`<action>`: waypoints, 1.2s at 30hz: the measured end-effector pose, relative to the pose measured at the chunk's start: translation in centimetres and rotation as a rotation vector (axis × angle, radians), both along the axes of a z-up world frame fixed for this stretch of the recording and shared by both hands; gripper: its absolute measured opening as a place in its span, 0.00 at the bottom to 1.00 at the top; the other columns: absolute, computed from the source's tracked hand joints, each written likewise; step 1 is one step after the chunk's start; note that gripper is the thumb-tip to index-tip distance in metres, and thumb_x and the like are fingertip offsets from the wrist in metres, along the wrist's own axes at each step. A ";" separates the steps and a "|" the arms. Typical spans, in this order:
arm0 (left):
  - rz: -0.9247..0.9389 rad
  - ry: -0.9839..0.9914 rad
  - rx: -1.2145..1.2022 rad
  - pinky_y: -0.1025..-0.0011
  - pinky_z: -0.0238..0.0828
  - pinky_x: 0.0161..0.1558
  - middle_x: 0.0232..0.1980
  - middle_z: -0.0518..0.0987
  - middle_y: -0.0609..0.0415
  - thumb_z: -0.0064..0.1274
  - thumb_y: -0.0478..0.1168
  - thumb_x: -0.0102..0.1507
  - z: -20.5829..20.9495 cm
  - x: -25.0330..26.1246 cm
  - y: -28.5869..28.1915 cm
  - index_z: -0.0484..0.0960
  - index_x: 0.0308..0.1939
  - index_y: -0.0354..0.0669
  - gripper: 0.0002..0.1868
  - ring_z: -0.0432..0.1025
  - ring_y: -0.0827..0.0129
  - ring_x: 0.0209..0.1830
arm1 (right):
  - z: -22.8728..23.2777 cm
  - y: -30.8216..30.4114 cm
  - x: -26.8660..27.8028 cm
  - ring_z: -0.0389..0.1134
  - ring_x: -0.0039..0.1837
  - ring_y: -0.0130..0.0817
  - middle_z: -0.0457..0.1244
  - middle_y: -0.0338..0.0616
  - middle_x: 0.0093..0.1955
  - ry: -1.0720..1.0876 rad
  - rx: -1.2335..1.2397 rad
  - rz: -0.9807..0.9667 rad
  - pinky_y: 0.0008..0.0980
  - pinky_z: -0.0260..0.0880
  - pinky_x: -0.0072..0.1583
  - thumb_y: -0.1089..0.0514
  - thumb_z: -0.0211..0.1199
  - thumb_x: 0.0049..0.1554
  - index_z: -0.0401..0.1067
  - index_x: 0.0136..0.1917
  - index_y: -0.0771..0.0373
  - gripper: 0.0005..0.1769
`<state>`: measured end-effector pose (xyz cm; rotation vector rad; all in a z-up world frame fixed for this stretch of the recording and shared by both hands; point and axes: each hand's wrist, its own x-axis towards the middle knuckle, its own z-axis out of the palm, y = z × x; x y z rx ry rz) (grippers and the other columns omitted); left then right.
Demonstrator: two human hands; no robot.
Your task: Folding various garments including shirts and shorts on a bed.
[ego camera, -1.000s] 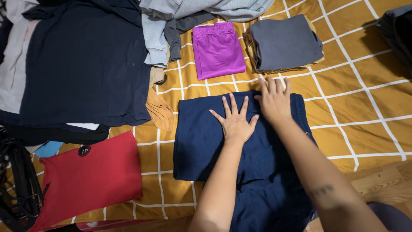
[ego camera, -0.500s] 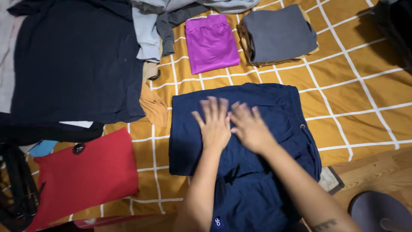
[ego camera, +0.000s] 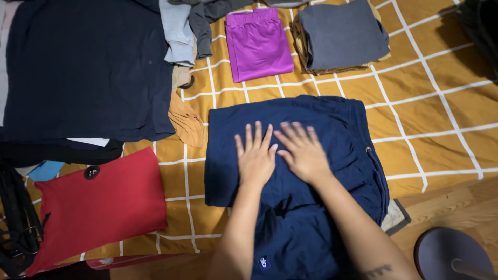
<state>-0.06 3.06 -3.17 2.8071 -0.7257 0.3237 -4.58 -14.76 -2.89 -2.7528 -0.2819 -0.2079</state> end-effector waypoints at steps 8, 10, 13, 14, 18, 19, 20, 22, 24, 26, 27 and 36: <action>0.351 0.048 -0.023 0.37 0.47 0.72 0.77 0.66 0.43 0.44 0.58 0.69 1.9 0.1 10.1 0.69 0.74 0.52 0.31 0.59 0.44 0.71 | 0.9 -7.7 -2.5 0.44 0.83 0.38 0.45 0.40 0.84 0.081 -0.257 -0.348 0.57 0.32 0.78 0.37 0.51 0.61 0.53 0.81 0.53 0.40; 0.300 0.014 -0.005 0.42 0.49 0.73 0.75 0.68 0.42 0.44 0.56 0.70 1.0 -1.5 12.1 0.69 0.74 0.50 0.30 0.59 0.44 0.74 | 1.3 -8.5 -3.8 0.47 0.83 0.41 0.48 0.43 0.83 0.057 -0.190 -0.288 0.56 0.37 0.78 0.40 0.54 0.60 0.55 0.80 0.55 0.39; 0.258 0.082 -0.139 0.50 0.53 0.73 0.73 0.70 0.41 0.46 0.53 0.70 0.1 -2.7 14.0 0.71 0.72 0.45 0.28 0.60 0.46 0.76 | -0.6 -11.2 -5.0 0.54 0.81 0.42 0.58 0.46 0.75 -0.052 0.235 -0.222 0.50 0.49 0.78 0.49 0.55 0.64 0.63 0.66 0.55 0.20; 0.269 0.202 -0.286 0.54 0.55 0.73 0.73 0.71 0.42 0.47 0.51 0.69 -0.3 -3.2 14.4 0.72 0.69 0.43 0.27 0.62 0.48 0.76 | -1.8 -12.4 -5.6 0.60 0.80 0.41 0.66 0.46 0.67 -0.116 0.594 -0.203 0.45 0.56 0.78 0.54 0.53 0.68 0.68 0.54 0.54 0.06; 0.439 0.265 -0.567 0.58 0.65 0.64 0.62 0.77 0.38 0.53 0.55 0.65 -0.5 -0.8 13.9 0.72 0.67 0.35 0.34 0.69 0.48 0.63 | -2.6 -15.0 -4.2 0.71 0.68 0.41 0.70 0.52 0.65 -0.103 0.629 -0.703 0.39 0.70 0.69 0.54 0.57 0.71 0.75 0.67 0.65 0.17; 0.491 0.356 -0.636 0.62 0.69 0.58 0.54 0.80 0.40 0.56 0.57 0.65 -1.9 1.6 13.9 0.76 0.62 0.34 0.32 0.73 0.53 0.56 | -4.9 -17.2 -2.5 0.68 0.67 0.42 0.67 0.54 0.65 -0.132 0.692 -0.671 0.38 0.67 0.66 0.53 0.63 0.69 0.70 0.68 0.71 0.22; 0.542 0.447 -0.705 0.66 0.73 0.52 0.47 0.84 0.42 0.59 0.59 0.64 -3.1 4.2 13.8 0.80 0.58 0.33 0.32 0.78 0.58 0.49 | -7.0 -19.4 -0.8 0.65 0.66 0.44 0.64 0.57 0.65 -0.159 0.753 -0.637 0.38 0.65 0.64 0.52 0.69 0.67 0.65 0.70 0.76 0.29; 0.558 0.636 -0.761 0.66 0.72 0.49 0.43 0.83 0.44 0.58 0.58 0.67 -1.7 6.5 13.0 0.84 0.53 0.30 0.30 0.76 0.64 0.42 | -0.7 -17.0 0.2 0.68 0.59 0.41 0.66 0.53 0.60 0.101 1.021 -0.768 0.38 0.68 0.60 0.49 0.68 0.64 0.68 0.66 0.73 0.28; 0.569 0.814 -0.812 0.66 0.71 0.45 0.39 0.82 0.45 0.57 0.58 0.70 -1.5 8.9 12.8 0.88 0.48 0.27 0.30 0.74 0.69 0.35 | 2.6 -16.0 1.3 0.71 0.53 0.38 0.69 0.49 0.56 0.378 1.287 -0.866 0.38 0.71 0.56 0.46 0.67 0.60 0.72 0.63 0.69 0.27; 0.230 0.908 -1.052 0.76 0.73 0.46 0.42 0.86 0.61 0.55 0.49 0.66 -3.0 10.1 12.6 0.84 0.54 0.37 0.20 0.76 0.78 0.40 | 2.9 -17.0 1.2 0.70 0.55 0.36 0.70 0.47 0.56 0.432 1.154 -0.695 0.37 0.68 0.59 0.50 0.68 0.58 0.74 0.63 0.67 0.25; 0.227 0.903 -1.056 0.76 0.73 0.46 0.42 0.86 0.61 0.55 0.49 0.66 -2.0 10.3 13.0 0.84 0.54 0.37 0.20 0.76 0.78 0.40 | 3.2 -17.7 0.7 0.70 0.55 0.36 0.70 0.47 0.56 0.427 1.151 -0.691 0.37 0.68 0.59 0.50 0.68 0.58 0.74 0.63 0.67 0.25; 0.011 0.123 -0.907 0.70 0.51 0.28 0.22 0.61 0.59 0.59 0.45 0.68 11.6 22.4 10.7 0.67 0.25 0.35 0.24 0.54 0.78 0.25 | 12.9 -22.1 6.6 0.69 0.59 0.29 0.69 0.37 0.59 0.013 1.203 -0.460 0.30 0.67 0.63 0.56 0.65 0.67 0.74 0.64 0.63 0.15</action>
